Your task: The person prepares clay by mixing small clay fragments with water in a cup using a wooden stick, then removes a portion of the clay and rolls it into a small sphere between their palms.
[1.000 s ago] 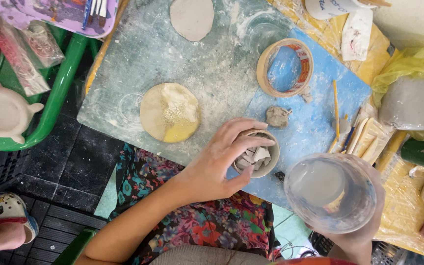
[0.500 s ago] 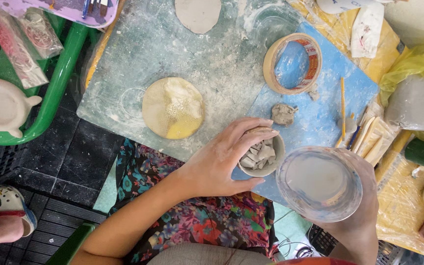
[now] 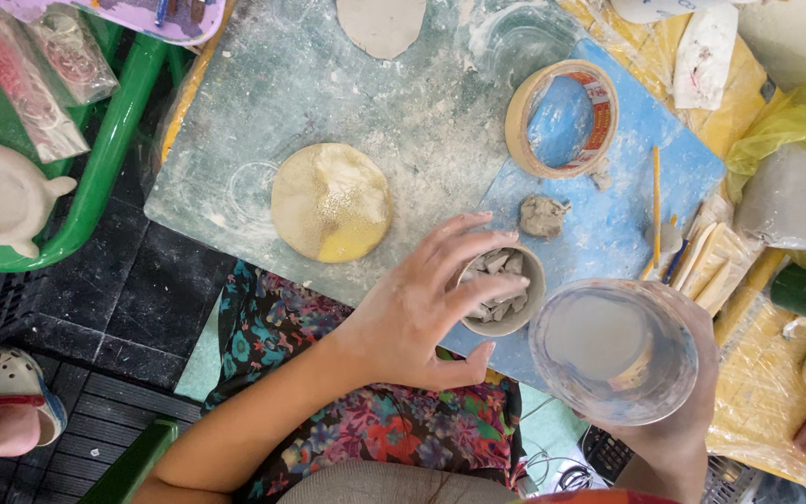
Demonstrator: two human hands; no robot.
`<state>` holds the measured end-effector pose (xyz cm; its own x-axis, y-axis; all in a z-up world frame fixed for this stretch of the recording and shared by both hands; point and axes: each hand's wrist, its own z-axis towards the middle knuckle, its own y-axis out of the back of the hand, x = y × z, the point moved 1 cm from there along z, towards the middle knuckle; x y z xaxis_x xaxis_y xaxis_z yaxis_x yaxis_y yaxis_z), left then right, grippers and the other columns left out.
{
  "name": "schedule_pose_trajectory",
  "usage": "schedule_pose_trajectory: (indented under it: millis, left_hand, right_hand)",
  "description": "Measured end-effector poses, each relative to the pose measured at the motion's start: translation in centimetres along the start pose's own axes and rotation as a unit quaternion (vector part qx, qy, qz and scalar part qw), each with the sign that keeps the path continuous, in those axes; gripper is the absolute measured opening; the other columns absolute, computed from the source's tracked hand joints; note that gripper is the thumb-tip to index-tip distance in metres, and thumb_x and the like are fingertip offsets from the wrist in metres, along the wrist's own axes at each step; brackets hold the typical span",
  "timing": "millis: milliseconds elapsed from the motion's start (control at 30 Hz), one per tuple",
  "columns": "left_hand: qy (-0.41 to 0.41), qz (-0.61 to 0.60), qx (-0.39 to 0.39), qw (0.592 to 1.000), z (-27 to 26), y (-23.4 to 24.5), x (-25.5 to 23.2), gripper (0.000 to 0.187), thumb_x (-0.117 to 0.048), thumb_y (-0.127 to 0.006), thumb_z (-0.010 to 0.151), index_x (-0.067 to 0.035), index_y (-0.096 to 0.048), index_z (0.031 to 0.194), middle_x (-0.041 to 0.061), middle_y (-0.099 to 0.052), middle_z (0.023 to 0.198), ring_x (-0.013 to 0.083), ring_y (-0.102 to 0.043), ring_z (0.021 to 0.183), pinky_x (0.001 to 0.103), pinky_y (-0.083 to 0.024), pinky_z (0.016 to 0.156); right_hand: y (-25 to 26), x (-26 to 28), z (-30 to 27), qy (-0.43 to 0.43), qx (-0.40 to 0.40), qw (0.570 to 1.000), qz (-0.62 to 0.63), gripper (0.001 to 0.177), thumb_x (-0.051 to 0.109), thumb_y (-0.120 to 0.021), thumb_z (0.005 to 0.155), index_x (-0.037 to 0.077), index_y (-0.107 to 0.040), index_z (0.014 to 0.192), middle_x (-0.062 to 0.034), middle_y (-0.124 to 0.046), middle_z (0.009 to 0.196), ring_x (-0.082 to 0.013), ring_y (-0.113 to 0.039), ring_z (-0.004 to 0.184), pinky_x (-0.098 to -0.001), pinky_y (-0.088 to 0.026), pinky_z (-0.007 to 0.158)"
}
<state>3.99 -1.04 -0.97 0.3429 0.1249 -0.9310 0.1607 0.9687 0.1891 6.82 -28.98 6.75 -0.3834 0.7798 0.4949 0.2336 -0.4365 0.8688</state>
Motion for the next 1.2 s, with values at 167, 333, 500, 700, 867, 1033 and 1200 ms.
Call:
schedule_pose_trajectory:
  millis: [167, 333, 500, 700, 867, 1033, 1200]
  left_hand:
    - [-0.073, 0.175, -0.013, 0.982, -0.3, 0.5, -0.1, 0.046, -0.032, -0.073, 0.089, -0.023, -0.062, 0.133, 0.01, -0.044, 0.157, 0.0418, -0.042, 0.151, 0.057, -0.045, 0.124]
    - [-0.056, 0.18, -0.041, 0.981, -0.5, 0.6, -0.1, 0.052, -0.034, -0.075, 0.089, -0.025, -0.06, 0.138, 0.011, -0.046, 0.156, 0.0416, -0.044, 0.146, 0.057, -0.045, 0.12]
    - [-0.033, 0.13, -0.043, 0.99, -0.6, 0.2, 0.0, 0.061, -0.032, -0.076, 0.088, -0.019, -0.056, 0.144, 0.012, -0.046, 0.155, 0.0395, -0.046, 0.146, 0.054, -0.044, 0.124]
    - [-0.01, 0.114, -0.018, 0.993, -0.3, -0.5, 0.3, 0.074, -0.032, -0.079, 0.086, -0.013, -0.046, 0.149, 0.015, -0.046, 0.153, 0.038, -0.046, 0.146, 0.053, -0.038, 0.128]
    - [0.0, 0.096, -0.006, 0.995, -0.2, -0.4, 0.4, 0.079, -0.028, -0.079, 0.083, -0.012, -0.044, 0.151, 0.015, -0.046, 0.153, 0.0382, -0.045, 0.147, 0.051, -0.038, 0.127]
    - [0.003, 0.077, -0.008, 0.997, -0.2, -0.2, 0.4, 0.078, -0.027, -0.08, 0.083, -0.012, -0.044, 0.151, 0.014, -0.047, 0.154, 0.0382, -0.046, 0.147, 0.05, -0.04, 0.127]
    - [0.008, 0.072, -0.009, 0.997, -0.1, -0.1, 0.4, 0.078, -0.027, -0.081, 0.083, -0.012, -0.045, 0.15, 0.014, -0.048, 0.153, 0.0385, -0.047, 0.147, 0.05, -0.04, 0.127]
  right_hand:
    - [0.2, -0.1, 0.0, -0.001, -0.001, 1.0, 0.003, 0.105, 0.025, -0.095, 0.042, 0.003, -0.051, 0.134, -0.0163, -0.062, 0.131, -0.035, -0.058, 0.127, -0.0458, -0.044, 0.113]
    - [0.0, 0.0, 0.1, 0.002, -0.003, 1.0, 0.004, 0.105, 0.025, -0.095, 0.044, 0.002, -0.05, 0.136, -0.0166, -0.062, 0.132, -0.0349, -0.057, 0.128, -0.0459, -0.044, 0.114]
    - [0.0, 0.3, -0.1, 0.003, -0.006, 1.0, 0.005, 0.105, 0.025, -0.095, 0.045, 0.002, -0.048, 0.137, -0.0169, -0.061, 0.133, -0.0348, -0.056, 0.129, -0.0461, -0.043, 0.115]
    - [-0.1, 0.6, -0.1, 0.004, -0.007, 1.0, 0.007, 0.106, 0.025, -0.095, 0.047, 0.002, -0.047, 0.138, -0.0172, -0.06, 0.134, -0.0347, -0.056, 0.13, -0.0463, -0.043, 0.115]
    - [0.0, 0.7, -0.1, 0.005, -0.007, 1.0, 0.008, 0.106, 0.025, -0.094, 0.049, 0.002, -0.045, 0.14, -0.0175, -0.059, 0.135, -0.0346, -0.055, 0.131, -0.0464, -0.043, 0.116]
    - [0.1, 0.7, -0.1, 0.008, -0.004, 1.0, 0.006, 0.107, 0.026, -0.094, 0.05, 0.001, -0.044, 0.141, -0.0178, -0.059, 0.136, -0.0345, -0.054, 0.132, -0.0466, -0.043, 0.117]
    - [0.1, 0.5, -0.3, 0.009, -0.005, 1.0, 0.01, 0.107, 0.026, -0.094, 0.052, 0.001, -0.042, 0.142, -0.0181, -0.058, 0.137, -0.0344, -0.054, 0.132, -0.0468, -0.042, 0.117]
